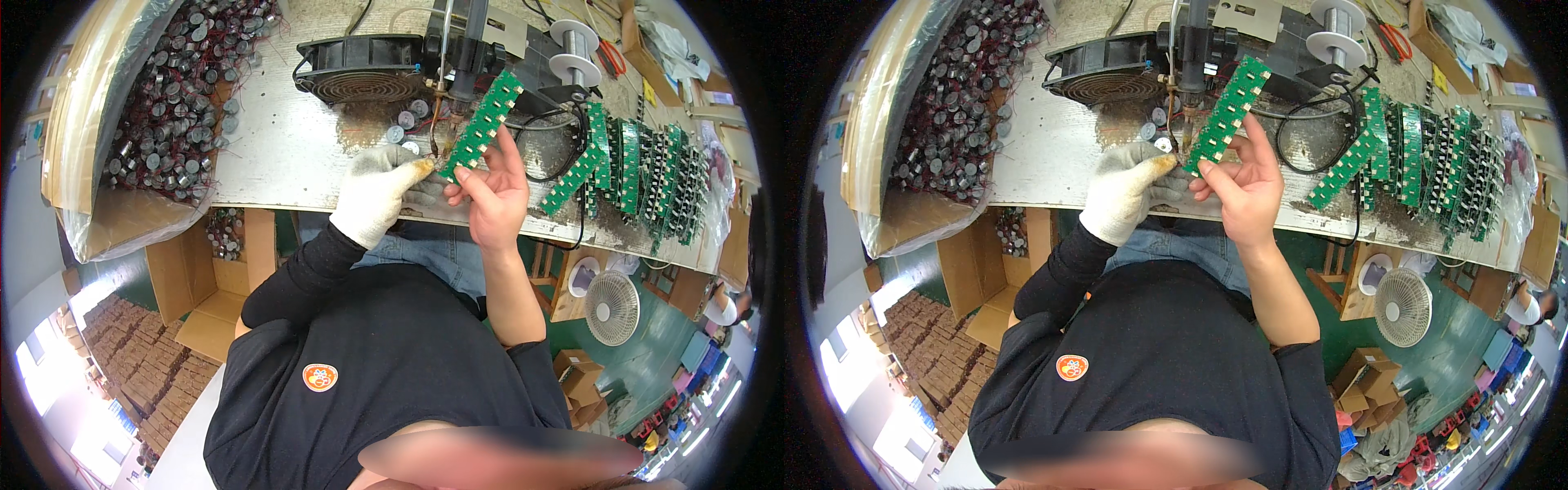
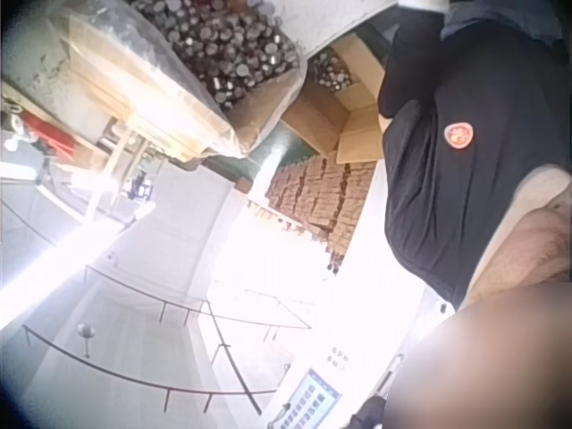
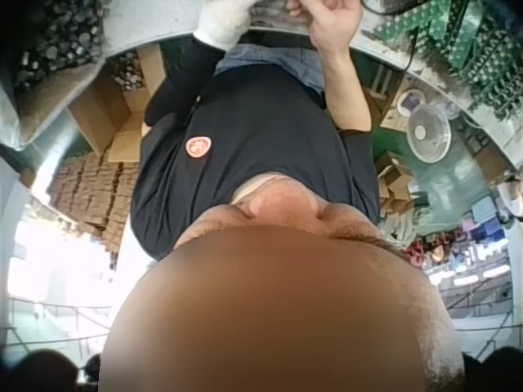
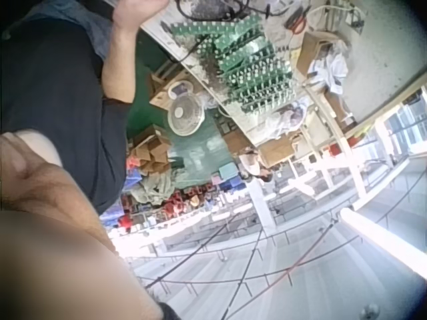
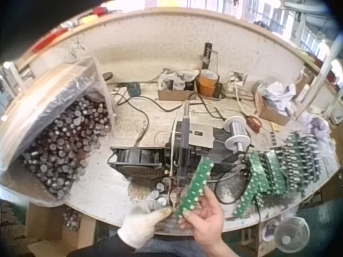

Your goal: The person solders electronic components onto a printed circuit board using a soldering iron and solder from a spool.

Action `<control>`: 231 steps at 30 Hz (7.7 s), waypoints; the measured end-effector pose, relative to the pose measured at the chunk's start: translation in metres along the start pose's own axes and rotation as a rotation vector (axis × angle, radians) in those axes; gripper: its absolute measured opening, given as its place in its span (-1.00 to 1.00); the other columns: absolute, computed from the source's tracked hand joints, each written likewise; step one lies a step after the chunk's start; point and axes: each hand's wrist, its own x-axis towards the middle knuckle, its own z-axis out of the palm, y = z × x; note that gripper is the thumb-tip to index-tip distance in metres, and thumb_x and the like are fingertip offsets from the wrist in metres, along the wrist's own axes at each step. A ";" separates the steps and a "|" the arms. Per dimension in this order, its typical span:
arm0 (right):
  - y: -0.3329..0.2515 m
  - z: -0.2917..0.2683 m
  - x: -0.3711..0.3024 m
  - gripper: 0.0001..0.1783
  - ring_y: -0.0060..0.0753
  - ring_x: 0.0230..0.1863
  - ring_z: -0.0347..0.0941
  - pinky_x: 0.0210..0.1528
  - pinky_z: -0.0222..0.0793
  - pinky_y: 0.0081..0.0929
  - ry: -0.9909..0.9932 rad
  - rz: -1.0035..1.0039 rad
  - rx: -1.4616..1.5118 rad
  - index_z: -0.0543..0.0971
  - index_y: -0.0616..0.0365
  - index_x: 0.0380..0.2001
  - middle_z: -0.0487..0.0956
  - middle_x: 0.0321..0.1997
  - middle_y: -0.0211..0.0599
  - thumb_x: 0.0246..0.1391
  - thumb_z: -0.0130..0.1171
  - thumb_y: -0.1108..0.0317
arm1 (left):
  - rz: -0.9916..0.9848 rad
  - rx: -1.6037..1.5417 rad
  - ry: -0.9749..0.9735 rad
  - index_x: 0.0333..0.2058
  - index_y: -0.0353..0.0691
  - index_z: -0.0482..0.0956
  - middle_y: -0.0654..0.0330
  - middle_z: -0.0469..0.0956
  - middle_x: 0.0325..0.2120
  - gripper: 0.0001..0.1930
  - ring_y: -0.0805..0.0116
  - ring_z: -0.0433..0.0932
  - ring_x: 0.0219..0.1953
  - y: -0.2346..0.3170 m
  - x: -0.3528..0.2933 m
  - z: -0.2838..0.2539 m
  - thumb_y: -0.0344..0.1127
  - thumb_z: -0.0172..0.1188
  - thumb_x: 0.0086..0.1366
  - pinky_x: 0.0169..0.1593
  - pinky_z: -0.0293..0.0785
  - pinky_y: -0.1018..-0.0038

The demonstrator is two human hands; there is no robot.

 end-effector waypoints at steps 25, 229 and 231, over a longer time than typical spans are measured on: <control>0.000 0.001 -0.003 -0.20 -0.43 -0.50 0.55 -0.58 0.47 -0.63 -0.024 0.051 -0.005 0.12 0.18 0.29 0.44 0.05 0.00 -0.06 0.06 0.76 | -0.016 0.286 -0.119 -0.32 -0.37 0.55 0.23 0.55 -0.45 -0.80 0.55 0.50 -0.43 0.007 0.000 -0.016 -0.31 0.20 0.21 -0.35 0.43 0.60; 0.109 0.223 0.023 -0.16 -0.19 -0.01 0.38 0.06 0.27 -0.33 -0.403 -0.058 -0.307 0.21 0.45 0.14 0.45 -0.03 -0.02 -0.06 0.35 0.15 | 0.817 0.348 0.310 0.13 -0.25 0.28 0.18 0.44 -0.02 -0.51 0.28 0.45 -0.03 0.033 -0.019 -0.174 -0.35 0.10 0.23 0.08 0.35 0.40; 0.086 0.226 0.012 -0.01 0.01 0.03 0.34 0.13 0.19 -0.19 -0.549 -0.472 -0.874 0.15 0.51 0.17 0.43 -0.02 0.11 -0.17 0.40 0.09 | 0.718 -0.931 -0.403 0.16 -0.17 0.27 0.22 0.39 0.05 -0.55 0.27 0.38 0.07 -0.016 0.048 -0.206 -0.14 -0.06 0.36 0.17 0.28 0.36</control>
